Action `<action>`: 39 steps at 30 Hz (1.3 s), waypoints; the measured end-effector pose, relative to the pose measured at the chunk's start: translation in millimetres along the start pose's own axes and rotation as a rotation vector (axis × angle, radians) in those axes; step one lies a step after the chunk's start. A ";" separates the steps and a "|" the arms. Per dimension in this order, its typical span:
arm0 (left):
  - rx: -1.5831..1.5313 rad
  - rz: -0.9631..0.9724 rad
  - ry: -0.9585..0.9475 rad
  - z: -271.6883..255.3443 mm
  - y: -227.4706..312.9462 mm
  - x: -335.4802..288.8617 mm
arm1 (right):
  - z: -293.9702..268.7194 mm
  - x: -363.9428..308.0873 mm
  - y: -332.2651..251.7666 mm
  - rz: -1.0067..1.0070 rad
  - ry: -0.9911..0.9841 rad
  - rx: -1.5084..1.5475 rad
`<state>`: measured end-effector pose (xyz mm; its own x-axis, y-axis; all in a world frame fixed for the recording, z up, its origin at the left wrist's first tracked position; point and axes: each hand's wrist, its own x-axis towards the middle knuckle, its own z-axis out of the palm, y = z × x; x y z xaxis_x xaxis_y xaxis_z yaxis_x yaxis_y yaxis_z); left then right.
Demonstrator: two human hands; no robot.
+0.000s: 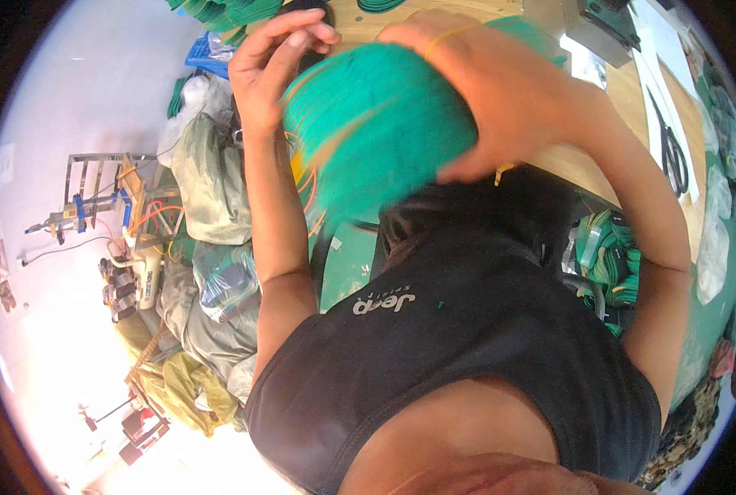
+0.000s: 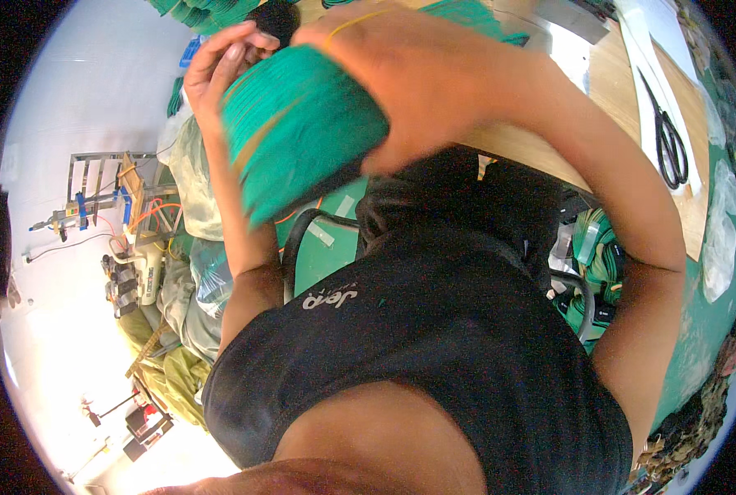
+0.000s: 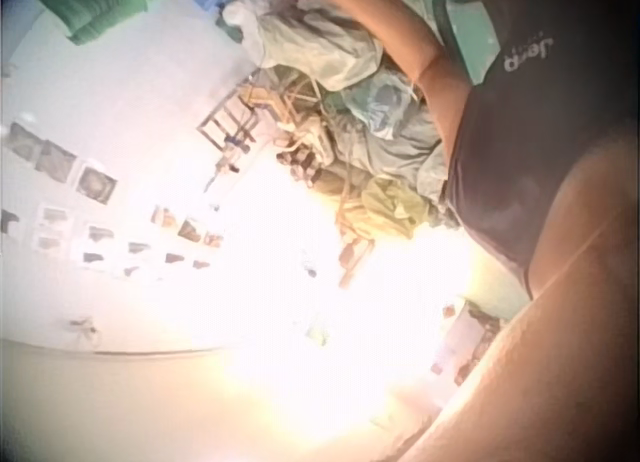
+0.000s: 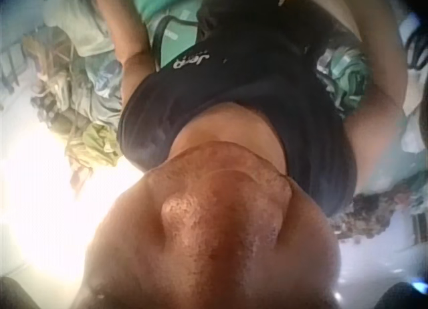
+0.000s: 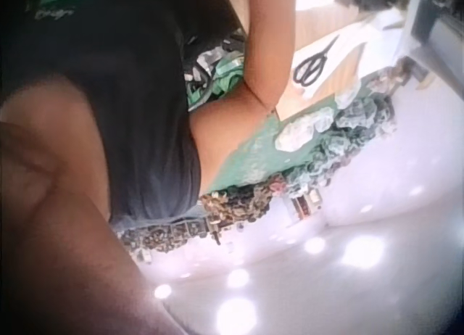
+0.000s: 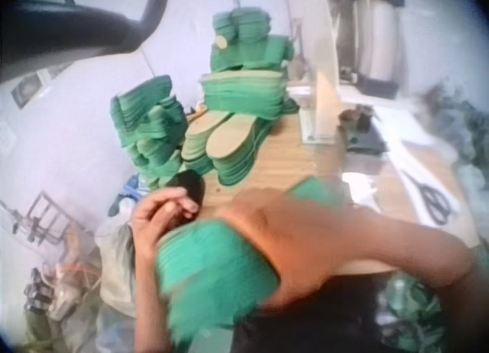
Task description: The person removes a rubber band from a stack of green shoe insoles and applies adhesive labels to them, using scissors to cut segments from a sheet of labels.
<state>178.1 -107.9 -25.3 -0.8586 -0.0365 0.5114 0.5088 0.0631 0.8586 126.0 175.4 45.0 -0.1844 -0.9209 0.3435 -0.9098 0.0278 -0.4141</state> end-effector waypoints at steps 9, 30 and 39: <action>-0.514 0.335 -0.862 102.9 47.5 34.3 | 5.0 -37.1 -81.1 0.001 -0.037 0.521; 0.217 0.148 -0.553 139.1 79.3 84.3 | -54.4 -182.3 -79.9 0.618 0.351 -0.356; -0.010 0.691 -0.789 241.4 112.9 33.7 | -53.2 -236.5 -87.2 0.816 0.821 -0.410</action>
<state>191.3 138.8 80.3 -0.1772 0.6650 0.7255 0.9015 -0.1860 0.3907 229.1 411.4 44.7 -0.7993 -0.0625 0.5977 -0.4401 0.7381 -0.5113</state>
